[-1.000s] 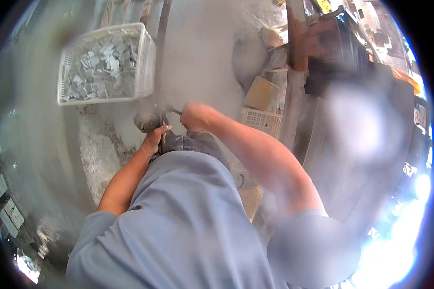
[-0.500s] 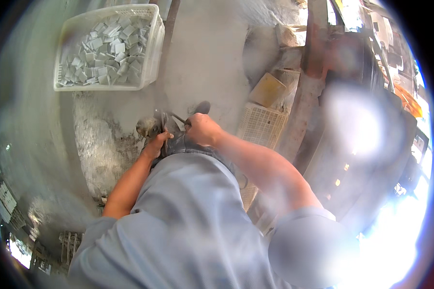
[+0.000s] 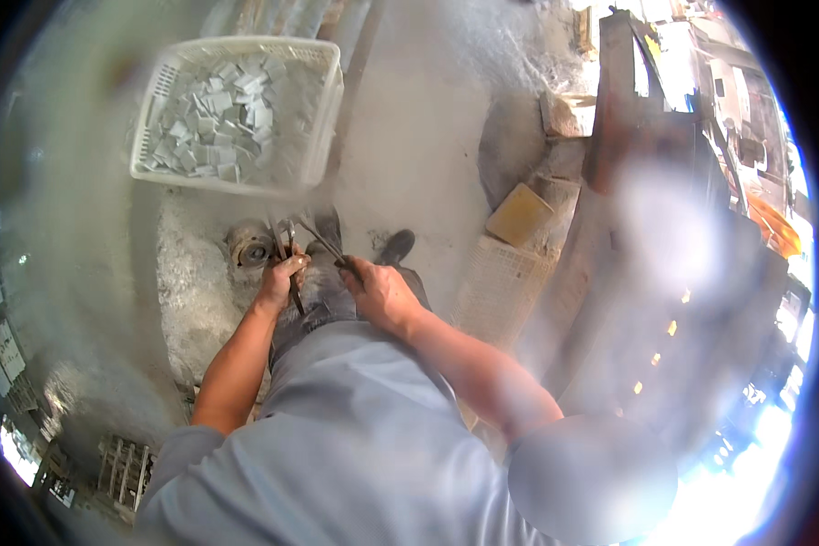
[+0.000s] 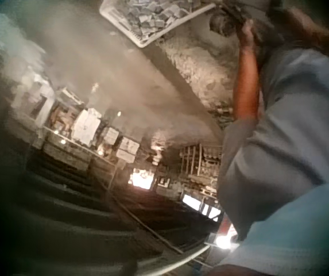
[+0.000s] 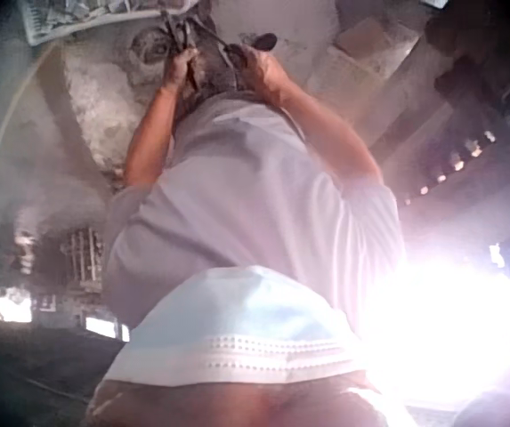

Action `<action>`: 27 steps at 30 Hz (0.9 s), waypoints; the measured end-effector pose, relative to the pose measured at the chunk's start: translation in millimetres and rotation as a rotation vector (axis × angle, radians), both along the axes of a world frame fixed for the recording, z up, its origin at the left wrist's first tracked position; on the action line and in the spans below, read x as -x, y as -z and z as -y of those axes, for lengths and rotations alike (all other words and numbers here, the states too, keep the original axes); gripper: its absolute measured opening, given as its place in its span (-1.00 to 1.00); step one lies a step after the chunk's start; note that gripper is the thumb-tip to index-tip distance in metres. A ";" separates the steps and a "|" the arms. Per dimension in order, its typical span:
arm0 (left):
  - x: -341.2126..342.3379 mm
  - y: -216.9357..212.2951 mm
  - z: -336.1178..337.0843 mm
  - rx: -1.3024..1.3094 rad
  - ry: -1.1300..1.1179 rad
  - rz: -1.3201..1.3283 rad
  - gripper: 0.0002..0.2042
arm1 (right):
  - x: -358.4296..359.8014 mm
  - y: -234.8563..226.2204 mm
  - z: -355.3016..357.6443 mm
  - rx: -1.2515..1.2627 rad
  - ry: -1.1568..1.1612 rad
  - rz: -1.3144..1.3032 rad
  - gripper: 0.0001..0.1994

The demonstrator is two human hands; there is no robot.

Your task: The person uses a wrench to tighten a bolt on a metal part, then walks to a workbench and uses a pneumatic tool to work on the same part. Another worker is present and moves a crate nearby.

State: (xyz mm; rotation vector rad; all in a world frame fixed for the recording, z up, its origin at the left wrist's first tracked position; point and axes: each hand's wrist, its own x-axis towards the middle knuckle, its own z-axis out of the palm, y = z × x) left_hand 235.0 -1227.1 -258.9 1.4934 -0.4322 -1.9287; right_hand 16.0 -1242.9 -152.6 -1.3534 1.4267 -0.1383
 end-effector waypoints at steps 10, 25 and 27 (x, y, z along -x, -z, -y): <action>23.7 -95.4 22.9 0.266 0.147 0.241 -0.86 | 22.2 -74.3 4.7 0.287 0.063 0.111 -0.70; 88.4 -163.7 -1.4 0.335 0.117 -0.373 -0.86 | 67.8 -77.1 -39.0 0.561 0.144 0.220 -0.71; 96.8 -151.2 -6.0 0.348 0.050 -0.481 -0.88 | 63.3 -68.8 -34.2 0.582 0.179 0.220 -0.71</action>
